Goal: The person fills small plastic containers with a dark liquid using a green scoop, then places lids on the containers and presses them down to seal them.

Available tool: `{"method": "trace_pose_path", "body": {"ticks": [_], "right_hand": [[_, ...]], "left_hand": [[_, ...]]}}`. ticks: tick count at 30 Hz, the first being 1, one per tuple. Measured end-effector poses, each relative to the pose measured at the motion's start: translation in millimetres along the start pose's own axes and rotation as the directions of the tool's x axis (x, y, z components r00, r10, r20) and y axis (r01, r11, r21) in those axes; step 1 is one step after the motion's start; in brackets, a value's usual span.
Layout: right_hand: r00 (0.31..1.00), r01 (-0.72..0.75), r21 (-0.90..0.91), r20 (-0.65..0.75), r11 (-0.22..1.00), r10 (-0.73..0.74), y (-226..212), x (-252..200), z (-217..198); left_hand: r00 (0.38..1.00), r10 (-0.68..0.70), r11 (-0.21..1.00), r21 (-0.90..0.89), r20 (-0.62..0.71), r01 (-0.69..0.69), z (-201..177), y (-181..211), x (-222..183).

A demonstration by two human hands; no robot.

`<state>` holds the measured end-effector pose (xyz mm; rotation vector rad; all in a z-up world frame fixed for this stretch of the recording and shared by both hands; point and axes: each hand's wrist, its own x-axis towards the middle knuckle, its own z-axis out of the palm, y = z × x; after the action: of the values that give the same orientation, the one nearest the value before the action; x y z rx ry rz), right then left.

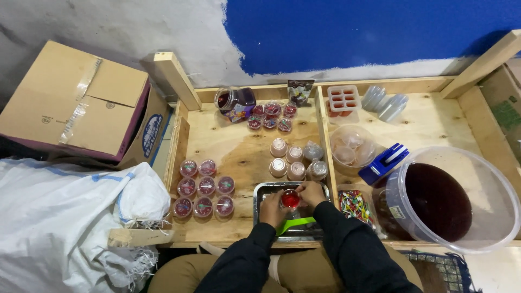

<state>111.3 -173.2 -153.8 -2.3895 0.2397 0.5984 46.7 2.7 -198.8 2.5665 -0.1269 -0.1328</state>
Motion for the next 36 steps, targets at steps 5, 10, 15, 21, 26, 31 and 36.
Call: {"method": "trace_pose_path", "body": {"ticks": [5, 10, 15, 21, 26, 31, 36], "right_hand": [[1.0, 0.008, -0.04, 0.027, 0.999, -0.007, -10, -9, -9], [0.995, 0.015, -0.331, 0.097, 0.944, 0.018, -24, -14, -49], [0.999, -0.004, -0.135, -0.051, 0.991, -0.003, -44, -53, -144], [0.878, -0.209, -0.082, -0.455, 0.974, 0.15, 84, 50, -162], [0.823, -0.233, 0.039, -0.523, 0.972, 0.219, 100, 72, -151], [0.833, -0.196, 0.037, -0.52, 0.98, 0.187, 71, 56, -151], [0.876, -0.222, 0.066, -0.425, 0.973, 0.229, 40, 36, -156]], "left_hand": [[0.999, -0.049, 0.997, 0.055, 0.01, 0.048, -33, 22, -12], [0.97, -0.198, 0.976, 0.063, -0.142, 0.209, -63, 49, -22], [0.855, 0.116, 0.993, 0.039, -0.505, -0.112, -74, 71, -17], [0.727, 0.384, 0.915, 0.13, -0.57, -0.381, -81, 126, 23], [0.68, 0.475, 0.869, 0.176, -0.559, -0.463, -40, 170, 104], [0.816, 0.498, 0.862, 0.269, -0.294, -0.429, 6, 205, 166], [0.906, 0.413, 0.841, 0.421, -0.095, -0.34, 80, 195, 219]]}}
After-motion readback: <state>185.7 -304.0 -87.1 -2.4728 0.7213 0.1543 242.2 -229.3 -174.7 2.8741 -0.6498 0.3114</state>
